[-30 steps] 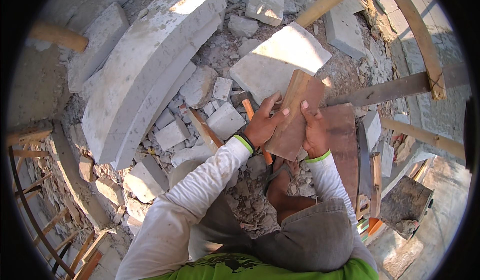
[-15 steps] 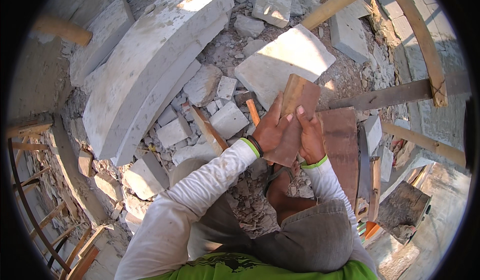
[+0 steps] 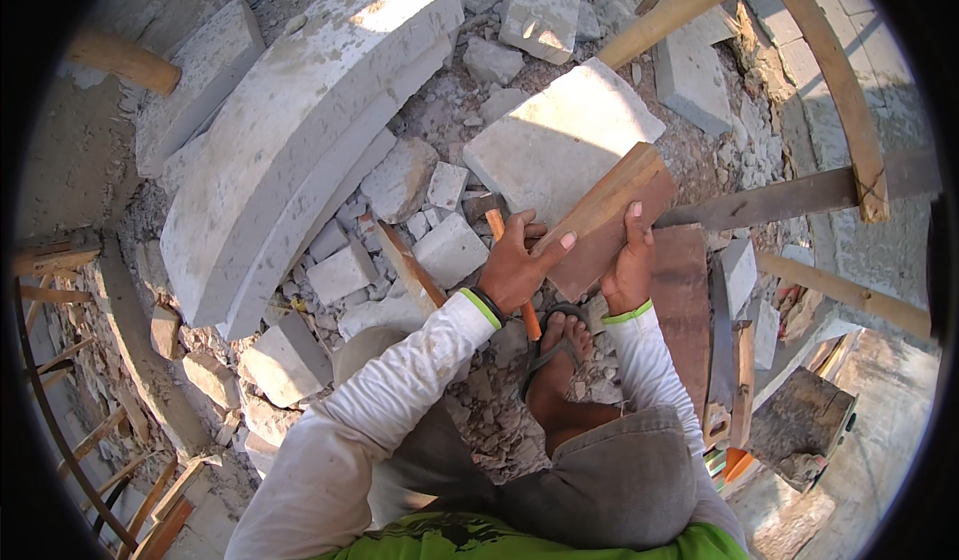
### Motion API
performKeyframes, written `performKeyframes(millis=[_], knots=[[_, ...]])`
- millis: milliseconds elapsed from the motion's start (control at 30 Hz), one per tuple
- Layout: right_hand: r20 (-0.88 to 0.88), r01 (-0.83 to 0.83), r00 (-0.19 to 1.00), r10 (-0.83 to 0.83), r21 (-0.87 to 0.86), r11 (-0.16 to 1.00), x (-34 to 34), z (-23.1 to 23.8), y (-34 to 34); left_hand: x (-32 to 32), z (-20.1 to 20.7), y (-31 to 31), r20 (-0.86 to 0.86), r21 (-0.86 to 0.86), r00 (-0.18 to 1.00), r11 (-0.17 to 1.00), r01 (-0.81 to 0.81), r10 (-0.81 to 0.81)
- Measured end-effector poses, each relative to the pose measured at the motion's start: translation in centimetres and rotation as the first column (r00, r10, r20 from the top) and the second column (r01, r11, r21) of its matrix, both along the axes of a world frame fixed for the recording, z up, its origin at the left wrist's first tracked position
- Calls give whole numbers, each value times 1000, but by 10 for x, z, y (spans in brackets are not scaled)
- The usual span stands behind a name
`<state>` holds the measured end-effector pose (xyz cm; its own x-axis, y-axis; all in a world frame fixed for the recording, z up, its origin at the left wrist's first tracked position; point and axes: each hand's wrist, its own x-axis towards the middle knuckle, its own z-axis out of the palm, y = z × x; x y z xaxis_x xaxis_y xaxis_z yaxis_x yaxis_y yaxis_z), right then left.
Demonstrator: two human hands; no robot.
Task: The person cuts wood with a hand saw and uses a hammer to shape or split wood pieces while working on the floor of a construction site.
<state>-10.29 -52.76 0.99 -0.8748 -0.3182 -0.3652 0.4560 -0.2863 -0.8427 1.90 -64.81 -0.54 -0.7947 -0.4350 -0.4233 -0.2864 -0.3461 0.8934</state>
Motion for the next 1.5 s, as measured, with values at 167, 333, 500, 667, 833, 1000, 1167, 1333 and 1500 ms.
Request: performKeyframes(millis=[167, 333, 500, 667, 833, 1000, 1167, 1333, 1500], knots=[[46, 37, 998, -34, -66, 997, -4, 3, -16, 0, -9, 9, -48, 17, 995, 996, -82, 83], [86, -40, 996, 37, 31, 999, -22, -12, -12, -4, -21, -61, 0, 1, 998, 998, 64, -64], [42, -70, 997, 62, 232, 970, -44, -19, 18, -8, -13, -81, -39, -350, 983, 924, 157, -182], [-641, 198, 656, 399, 656, 729, -65, 30, 0, -4, 9, -96, -28, -508, 964, 834, 215, -265], [-353, -63, -197, 915, 936, 348, -75, 55, -59, -11, -6, -104, -47, -514, 954, 826, 231, -296], [183, -599, -50, 982, 781, -176, -95, 47, -86, -14, -6, -103, -72, -459, 942, 850, 259, -327], [51, -663, -172, 984, 732, -154, -96, 34, -85, -13, -5, -108, -89, -408, 939, 873, 269, -331], [91, -624, -165, 982, 761, -175, -92, 36, -86, -14, -9, -106, -89, -378, 938, 882, 280, -336], [18, -652, -115, 993, 753, -89, -93, 28, -80, -16, -6, -105, -104, -401, 943, 881, 251, -316]])
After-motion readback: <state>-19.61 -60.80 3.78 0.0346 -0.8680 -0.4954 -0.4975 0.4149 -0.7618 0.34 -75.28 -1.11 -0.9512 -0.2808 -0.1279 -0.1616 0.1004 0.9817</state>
